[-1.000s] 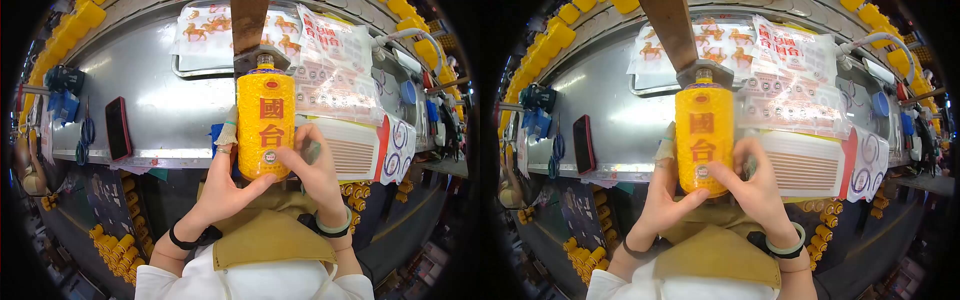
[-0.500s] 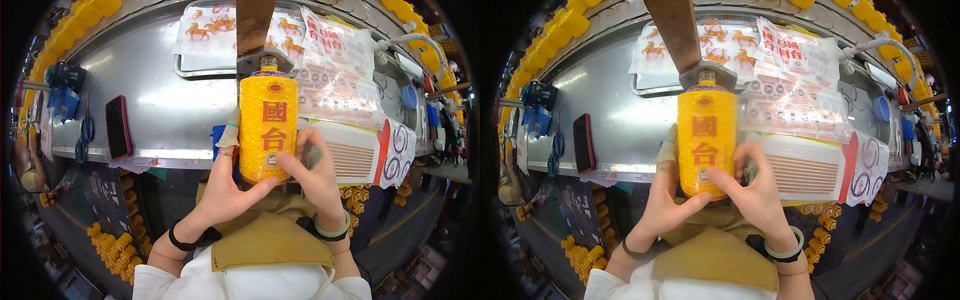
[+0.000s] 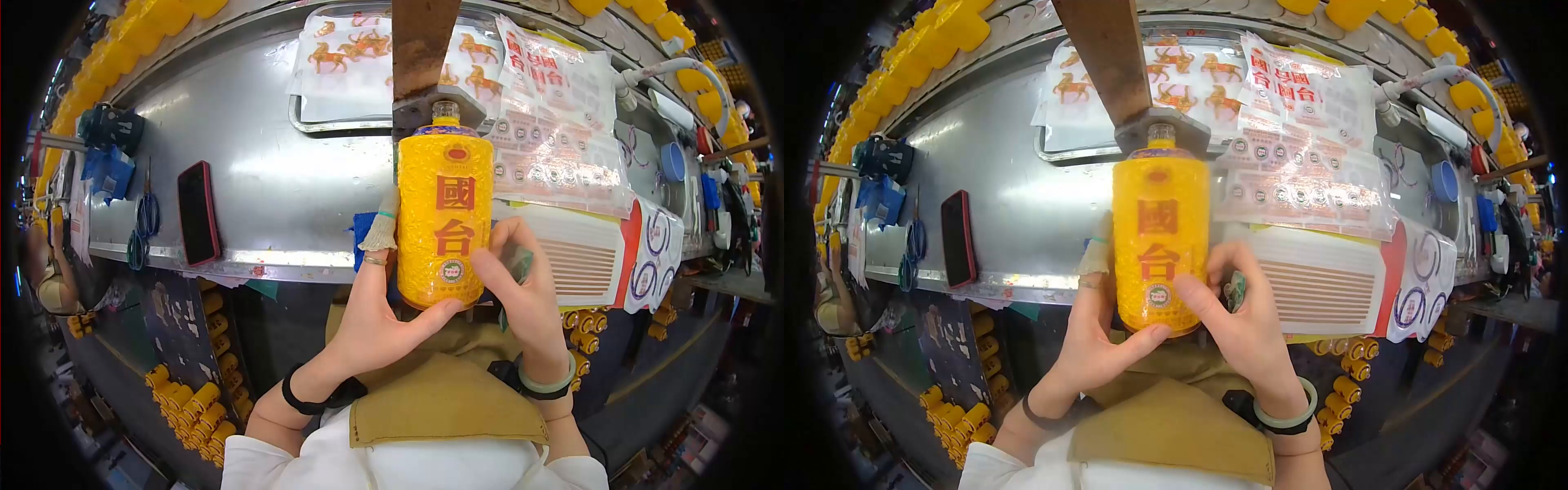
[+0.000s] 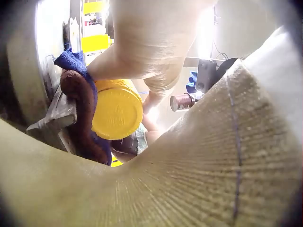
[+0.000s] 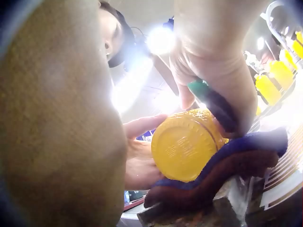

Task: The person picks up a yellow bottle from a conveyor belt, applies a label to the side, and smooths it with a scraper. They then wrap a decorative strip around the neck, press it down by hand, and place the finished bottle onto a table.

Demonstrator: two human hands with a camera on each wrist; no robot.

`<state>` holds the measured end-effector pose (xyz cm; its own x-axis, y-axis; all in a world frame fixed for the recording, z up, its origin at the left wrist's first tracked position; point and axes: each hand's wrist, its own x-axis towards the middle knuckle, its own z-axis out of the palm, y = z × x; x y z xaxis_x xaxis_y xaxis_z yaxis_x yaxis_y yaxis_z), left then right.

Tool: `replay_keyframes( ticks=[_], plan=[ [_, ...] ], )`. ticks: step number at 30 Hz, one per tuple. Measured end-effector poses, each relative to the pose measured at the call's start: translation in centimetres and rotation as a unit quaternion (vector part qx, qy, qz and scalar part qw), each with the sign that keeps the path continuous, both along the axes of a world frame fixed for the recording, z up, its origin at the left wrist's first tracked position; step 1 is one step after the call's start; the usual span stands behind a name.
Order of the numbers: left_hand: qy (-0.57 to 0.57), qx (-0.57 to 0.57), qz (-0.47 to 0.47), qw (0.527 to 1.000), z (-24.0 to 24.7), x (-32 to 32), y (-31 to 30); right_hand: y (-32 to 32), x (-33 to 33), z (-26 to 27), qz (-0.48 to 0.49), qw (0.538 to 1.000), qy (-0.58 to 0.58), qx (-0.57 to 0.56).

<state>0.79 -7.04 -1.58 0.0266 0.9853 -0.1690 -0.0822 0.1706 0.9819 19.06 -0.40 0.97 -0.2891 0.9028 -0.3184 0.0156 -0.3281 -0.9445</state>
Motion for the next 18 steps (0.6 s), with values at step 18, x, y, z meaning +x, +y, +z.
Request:
replay_keyframes(
  ticks=[18],
  plan=[
    [-0.025, 0.019, 0.027, 0.999, 0.09, 0.24, -0.06, -0.12, 0.12, -0.37, 0.016, 0.999, -0.015, 0.023]
  ],
)
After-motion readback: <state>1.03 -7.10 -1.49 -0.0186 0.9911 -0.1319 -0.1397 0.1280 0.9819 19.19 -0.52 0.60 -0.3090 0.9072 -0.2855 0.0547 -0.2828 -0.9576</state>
